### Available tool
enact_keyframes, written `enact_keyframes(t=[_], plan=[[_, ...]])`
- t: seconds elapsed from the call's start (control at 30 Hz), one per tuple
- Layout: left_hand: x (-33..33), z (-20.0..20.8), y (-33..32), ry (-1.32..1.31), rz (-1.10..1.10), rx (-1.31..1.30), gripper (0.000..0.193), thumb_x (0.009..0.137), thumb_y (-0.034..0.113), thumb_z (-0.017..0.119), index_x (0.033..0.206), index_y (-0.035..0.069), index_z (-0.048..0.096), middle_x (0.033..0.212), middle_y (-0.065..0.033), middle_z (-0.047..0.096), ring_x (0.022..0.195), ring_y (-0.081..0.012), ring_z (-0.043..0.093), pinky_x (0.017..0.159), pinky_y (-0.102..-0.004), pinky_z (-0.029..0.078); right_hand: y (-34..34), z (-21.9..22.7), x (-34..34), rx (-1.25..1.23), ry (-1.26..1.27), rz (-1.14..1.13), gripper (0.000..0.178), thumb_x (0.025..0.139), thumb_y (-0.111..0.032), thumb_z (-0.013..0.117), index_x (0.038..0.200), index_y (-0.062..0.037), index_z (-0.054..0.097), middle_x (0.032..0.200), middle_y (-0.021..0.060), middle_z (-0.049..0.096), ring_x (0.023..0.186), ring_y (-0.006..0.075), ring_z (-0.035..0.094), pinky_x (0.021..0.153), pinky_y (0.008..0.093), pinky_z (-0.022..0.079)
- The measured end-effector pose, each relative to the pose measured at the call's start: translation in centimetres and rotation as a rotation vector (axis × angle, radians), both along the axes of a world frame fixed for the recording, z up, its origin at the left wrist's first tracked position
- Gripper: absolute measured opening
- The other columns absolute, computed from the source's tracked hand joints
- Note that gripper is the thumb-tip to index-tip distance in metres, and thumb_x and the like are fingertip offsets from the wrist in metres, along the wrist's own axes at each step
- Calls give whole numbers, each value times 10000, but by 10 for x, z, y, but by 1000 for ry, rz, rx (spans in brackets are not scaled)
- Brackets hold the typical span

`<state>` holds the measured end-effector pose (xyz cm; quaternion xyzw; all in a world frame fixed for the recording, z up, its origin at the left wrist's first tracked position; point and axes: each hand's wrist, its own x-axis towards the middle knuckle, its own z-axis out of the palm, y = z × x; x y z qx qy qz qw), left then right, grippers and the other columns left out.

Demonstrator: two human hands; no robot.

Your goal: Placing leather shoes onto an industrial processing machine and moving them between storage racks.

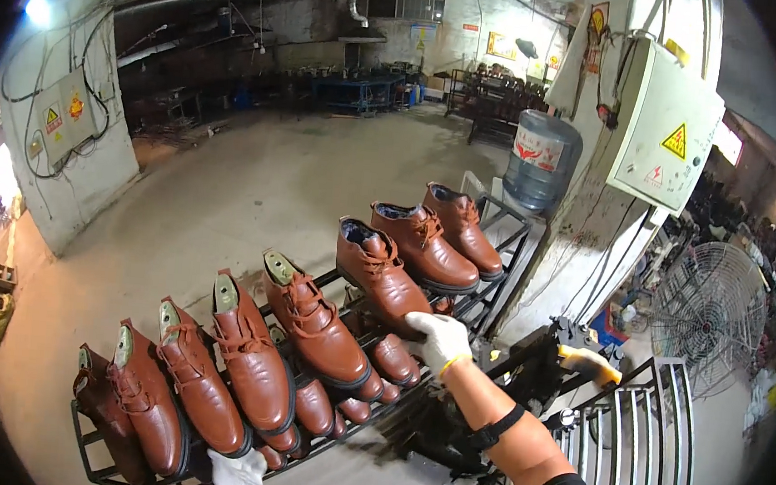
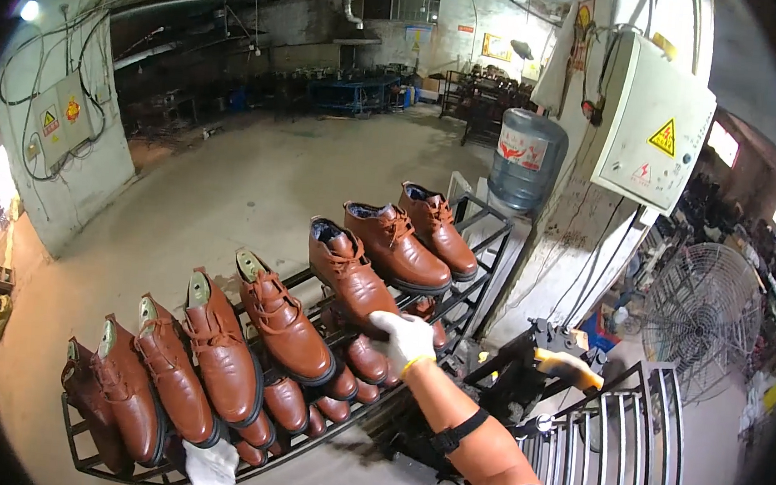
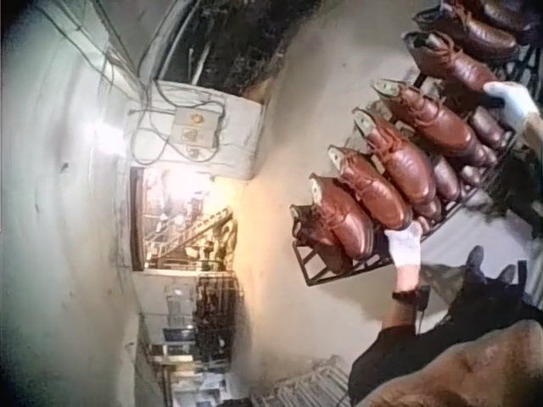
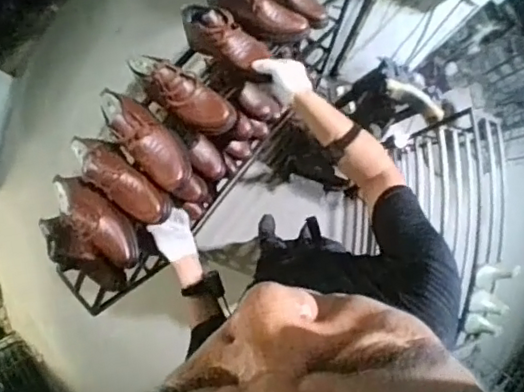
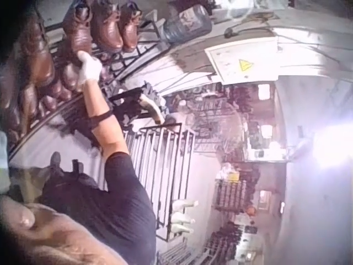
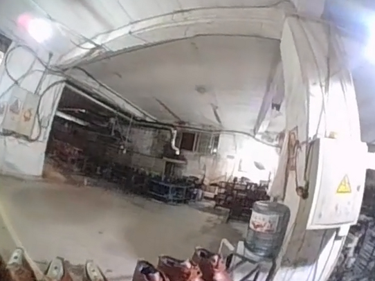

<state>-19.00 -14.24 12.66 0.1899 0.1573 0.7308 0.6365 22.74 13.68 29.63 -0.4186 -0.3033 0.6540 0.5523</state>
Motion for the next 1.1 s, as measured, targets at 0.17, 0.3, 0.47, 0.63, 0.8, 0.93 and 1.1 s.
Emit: enact_keyframes(t=[0.17, 0.3, 0.47, 0.63, 0.8, 0.93, 1.1], plan=[[62, -11, -33, -311, -113, -631, 370, 1119, 415, 534, 1361, 153, 634, 1009, -62, 691, 884, -244, 649, 824, -436, 544, 29, -54, 52, 388, -711, 139, 361, 983, -280, 776, 1222, -15, 723, 1121, 125, 749, 971, 360, 735, 831, 518, 608], [68, -26, -26, 85, -261, -705, 344, 1100, 317, 604, 1330, 64, 644, 1040, -74, 722, 963, -260, 705, 863, -454, 607, -70, -15, -60, -193, 157, 346, 413, 995, -334, 750, 1323, -90, 691, 1275, 91, 723, 1108, 322, 696, 919, 537, 566], [94, 13, 13, 583, -291, -623, 256, 1046, 121, 684, 1273, 3, 691, 996, -103, 753, 857, -207, 732, 787, -337, 619, -52, 2, -104, -293, 10, 195, 384, 981, -250, 741, 1335, -105, 701, 1332, 65, 702, 1251, 282, 626, 921, 496, 552], [101, 60, 17, 946, -291, -350, 331, 1031, 56, 685, 1356, 1, 659, 1066, -67, 740, 939, -176, 711, 856, -319, 610, -114, -22, -70, -135, 254, 325, 643, 941, -130, 751, 1517, 11, 503, 1372, 157, 680, 1258, 316, 678, 1079, 478, 565], [144, 127, 35, 1066, 228, -136, 295, 1024, 22, 656, 1318, 3, 654, 1117, -30, 690, 956, -170, 654, 898, -295, 560, -102, -32, -88, -99, 370, 319, 649, 881, -86, 738, 1496, 11, 555, 1333, 124, 710, 1209, 264, 694, 1080, 413, 538], [169, 152, 59, 1041, 370, -58, 952, 760, 37, 934, 1562, 5, 421, 1439, -186, 598, 1319, -276, 605, 1107, -433, 515, -149, -4, -70, -48, 304, 289, 786, 817, -125, 829, 1510, 55, 502, 1391, 158, 661, 1247, 267, 661, 1102, 414, 515], [241, 158, 81, 455, 71, -268, 497, 869, 85, 793, 1337, 58, 630, 1253, -76, 696, 1157, -219, 696, 957, -414, 581, -258, -39, 13, 309, -362, 69, 1133, 743, -290, 1011, 1623, 17, 368, 1505, 132, 565, 1379, 240, 555, 1188, 423, 427]])
